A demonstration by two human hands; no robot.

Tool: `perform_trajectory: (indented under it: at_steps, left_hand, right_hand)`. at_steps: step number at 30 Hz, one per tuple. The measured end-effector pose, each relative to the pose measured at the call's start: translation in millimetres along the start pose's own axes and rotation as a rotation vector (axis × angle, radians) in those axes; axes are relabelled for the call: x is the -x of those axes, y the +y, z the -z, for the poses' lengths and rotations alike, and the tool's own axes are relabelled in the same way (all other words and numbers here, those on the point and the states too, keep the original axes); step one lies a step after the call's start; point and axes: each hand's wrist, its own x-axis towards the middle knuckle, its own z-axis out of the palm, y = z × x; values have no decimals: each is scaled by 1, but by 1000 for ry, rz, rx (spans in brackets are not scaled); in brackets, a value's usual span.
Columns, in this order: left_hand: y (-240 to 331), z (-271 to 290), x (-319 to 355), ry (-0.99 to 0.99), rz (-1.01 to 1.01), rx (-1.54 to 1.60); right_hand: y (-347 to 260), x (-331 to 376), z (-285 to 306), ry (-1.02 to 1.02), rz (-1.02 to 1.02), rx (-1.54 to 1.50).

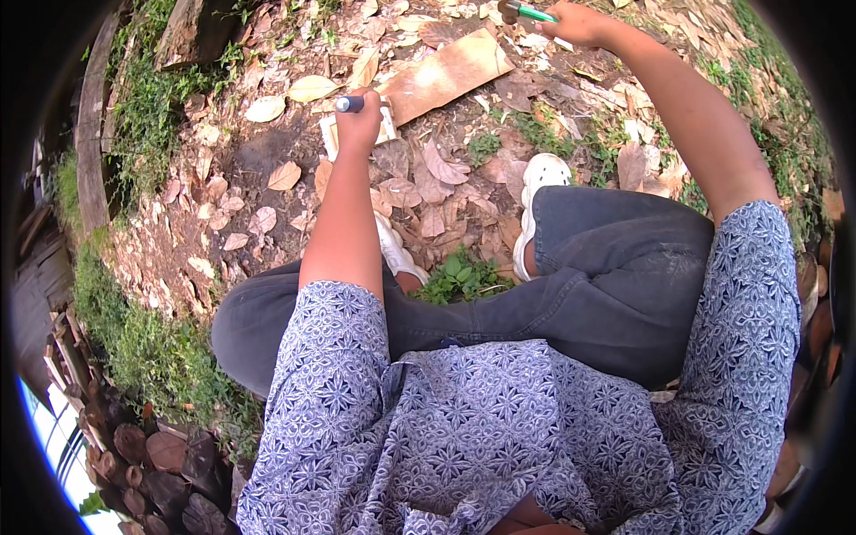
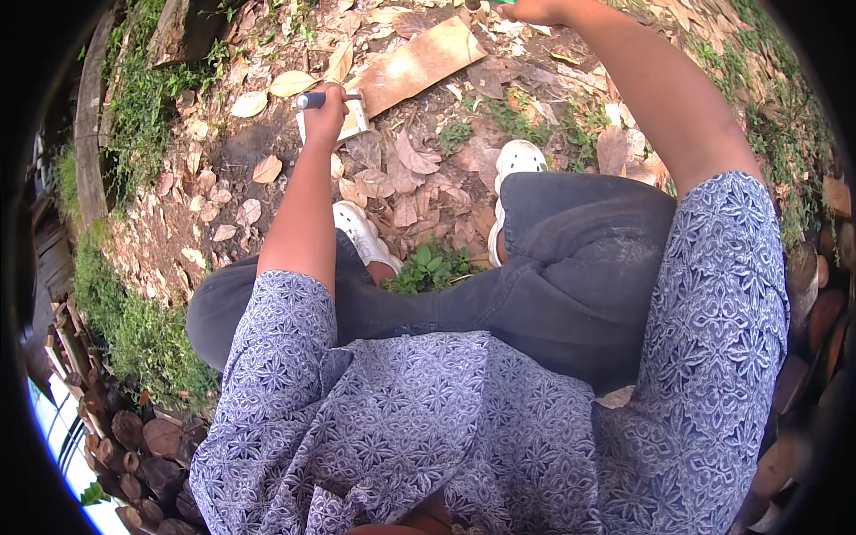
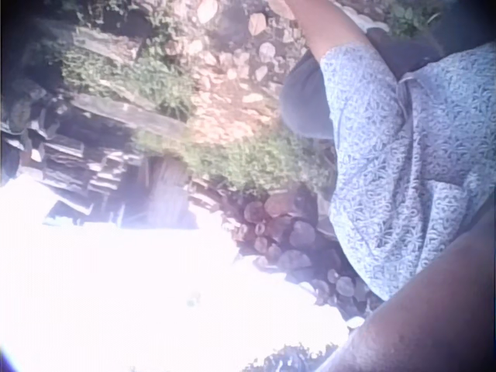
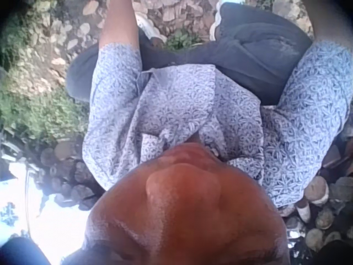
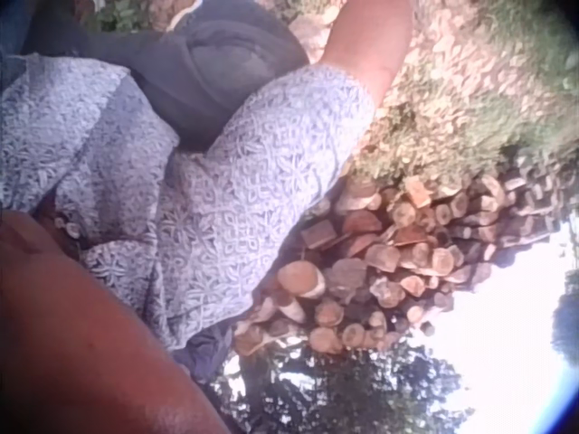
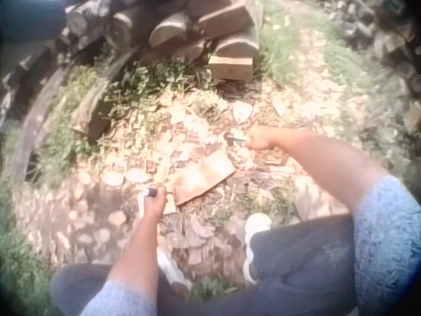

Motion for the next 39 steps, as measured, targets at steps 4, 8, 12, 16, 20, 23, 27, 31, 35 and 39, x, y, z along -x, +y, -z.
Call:
perform_trajectory:
  at_steps: [4, 8, 12, 16, 20, 23, 27, 31, 35, 39]
  left_hand:
    - [-7, 7, -7, -21, -51, -75]
    - [-9, -5, -11, -17, -161, -251]
    - [2, -3, 12, 102, -112, -556]
    - [-22, 12, 8, 167, -386, -567]
    - [-8, -11, 26, 220, -367, -270]
    - [0, -21, 37, 170, -343, -275]
    - [18, -27, 30, -121, -394, -365]
    - [30, -31, 6, -360, -433, -386]
    - [35, -23, -24, -384, -290, -293]
    - [35, -6, -32, -323, -237, -251]
  right_hand:
    - [-18, 13, 0, -77, -34, -87]
    - [11, 0, -22, 33, 86, -37]
    - [-47, 11, -34, 41, 290, -48]
    - [-96, 34, -42, -91, 386, -155]
    - [-100, 46, -37, -114, 399, -173]
    - [-91, 38, -36, -78, 375, -119]
    - [-71, 30, -28, -14, 351, -98]
    - [-64, 34, -21, -4, 293, -136]
    - [-59, 40, -21, -15, 280, -135]
    - [-65, 59, -25, -152, 186, -288]
